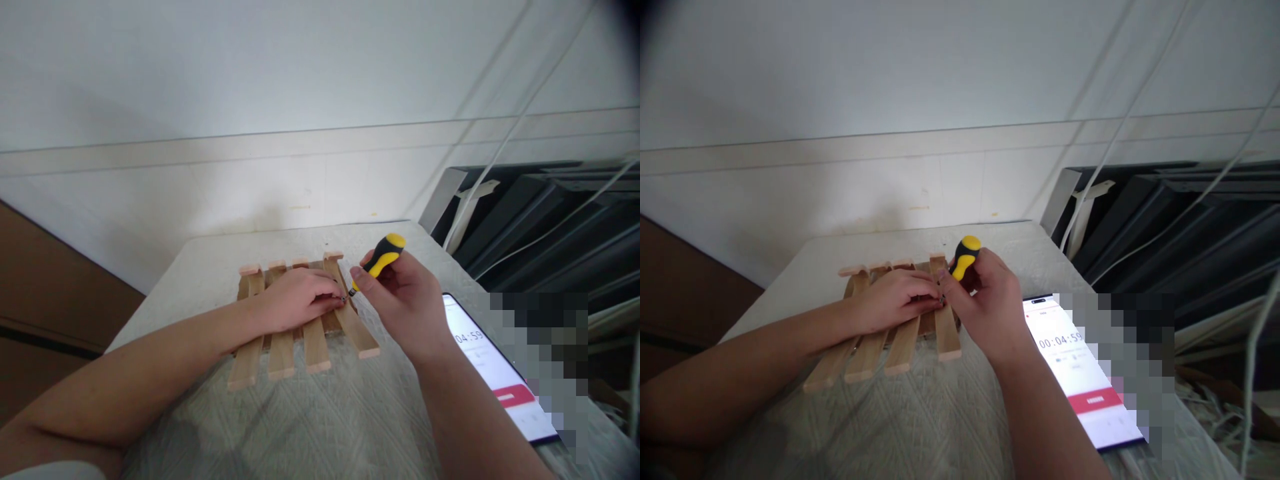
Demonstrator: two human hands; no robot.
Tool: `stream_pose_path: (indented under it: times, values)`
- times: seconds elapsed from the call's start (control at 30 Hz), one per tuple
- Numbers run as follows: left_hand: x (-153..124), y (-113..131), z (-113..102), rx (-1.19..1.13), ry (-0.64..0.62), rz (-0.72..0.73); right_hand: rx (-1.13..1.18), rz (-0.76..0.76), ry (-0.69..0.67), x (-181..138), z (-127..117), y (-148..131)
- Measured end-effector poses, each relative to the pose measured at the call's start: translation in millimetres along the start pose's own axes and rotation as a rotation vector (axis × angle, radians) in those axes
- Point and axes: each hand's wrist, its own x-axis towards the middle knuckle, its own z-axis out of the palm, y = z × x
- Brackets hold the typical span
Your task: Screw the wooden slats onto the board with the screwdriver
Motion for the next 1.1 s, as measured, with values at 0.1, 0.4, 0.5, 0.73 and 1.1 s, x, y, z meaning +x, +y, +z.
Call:
stream_pose_path:
  times: [0.1,0.4,0.5,0.73,1.1]
  values:
    - [0.5,0.3,-0.2,0.003,-0.002,0.004,-0.030,-0.010,0.005,0.3,0.4,1.5]
    - [0.6,0.2,0.2,-0.011,-0.012,-0.004,-0.104,-0.041,0.011,0.9,1.6,1.3]
    - [0.7,0.4,0.0,-0.011,-0.019,-0.008,-0.135,-0.047,0.014,1.2,2.5,1.6]
    - [0.1,-0.9,0.7,-0.002,-0.003,0.014,-0.094,-0.034,-0.064,0.3,6.1,-0.3]
    - [0.4,-2.2,1.1,-0.033,-0.002,0.029,0.194,0.206,-0.167,4.8,5.9,-0.1]
